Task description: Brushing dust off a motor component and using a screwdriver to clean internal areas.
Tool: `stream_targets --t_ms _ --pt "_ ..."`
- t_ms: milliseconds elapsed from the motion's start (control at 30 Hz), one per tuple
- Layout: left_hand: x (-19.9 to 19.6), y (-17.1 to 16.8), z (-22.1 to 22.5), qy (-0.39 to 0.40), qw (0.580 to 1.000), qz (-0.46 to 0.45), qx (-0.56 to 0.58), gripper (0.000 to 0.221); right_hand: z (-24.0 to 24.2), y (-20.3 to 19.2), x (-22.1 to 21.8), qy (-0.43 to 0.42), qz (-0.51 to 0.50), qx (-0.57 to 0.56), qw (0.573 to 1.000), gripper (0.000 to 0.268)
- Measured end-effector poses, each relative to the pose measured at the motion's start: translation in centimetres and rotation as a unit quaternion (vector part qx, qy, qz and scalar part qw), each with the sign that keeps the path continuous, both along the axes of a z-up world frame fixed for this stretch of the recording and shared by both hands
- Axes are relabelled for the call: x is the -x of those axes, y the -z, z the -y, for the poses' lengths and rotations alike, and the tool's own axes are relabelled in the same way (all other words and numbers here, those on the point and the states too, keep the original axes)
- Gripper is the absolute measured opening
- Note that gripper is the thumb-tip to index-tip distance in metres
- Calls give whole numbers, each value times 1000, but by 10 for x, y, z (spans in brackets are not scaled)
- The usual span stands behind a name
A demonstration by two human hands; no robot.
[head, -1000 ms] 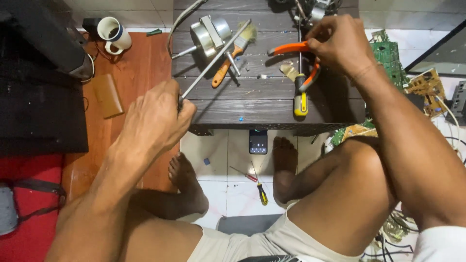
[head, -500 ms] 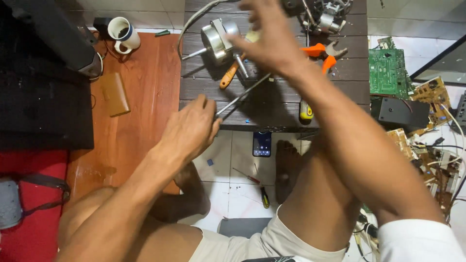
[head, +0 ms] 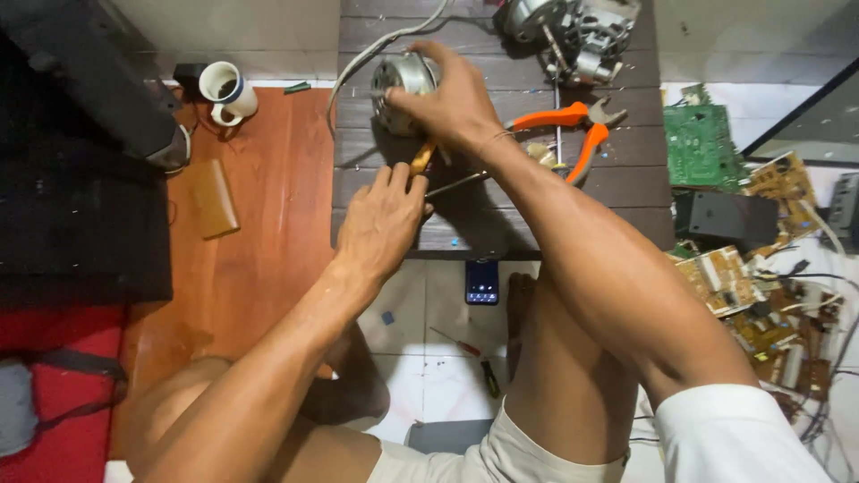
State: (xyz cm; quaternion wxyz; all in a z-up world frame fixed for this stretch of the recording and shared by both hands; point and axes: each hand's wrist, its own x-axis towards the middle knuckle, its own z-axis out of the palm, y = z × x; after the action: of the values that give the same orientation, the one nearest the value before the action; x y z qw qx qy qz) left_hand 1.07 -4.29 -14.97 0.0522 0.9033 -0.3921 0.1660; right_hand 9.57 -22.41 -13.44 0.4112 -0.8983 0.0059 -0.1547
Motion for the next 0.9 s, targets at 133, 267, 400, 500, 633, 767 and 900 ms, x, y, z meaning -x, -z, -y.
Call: stream_targets --t_ms 133,267,400,500,633,767,900 --pt "-7 -7 2 -17 1000 -4 20 35 15 -35 18 -27 -107 -344 933 62" --pt "-13 -26 -3 -28 996 -15 78 39 24 -57 32 -59 -128 -638 757 69" --pt "-22 -55 -2 -39 977 -83 194 37 38 -65 38 -71 -131 -729 668 60" --pt "-10 -99 6 -81 890 -300 333 47 38 -66 47 -62 -116 -726 675 61" --pt "-19 -88 17 13 860 -287 423 53 37 -65 50 -116 -136 -756 630 66" --pt "-17 -90 28 19 819 -358 448 61 27 -76 57 -92 -122 -715 682 63" --pt "-15 -93 33 -8 823 -346 450 47 23 -84 63 -95 -127 -692 704 61"
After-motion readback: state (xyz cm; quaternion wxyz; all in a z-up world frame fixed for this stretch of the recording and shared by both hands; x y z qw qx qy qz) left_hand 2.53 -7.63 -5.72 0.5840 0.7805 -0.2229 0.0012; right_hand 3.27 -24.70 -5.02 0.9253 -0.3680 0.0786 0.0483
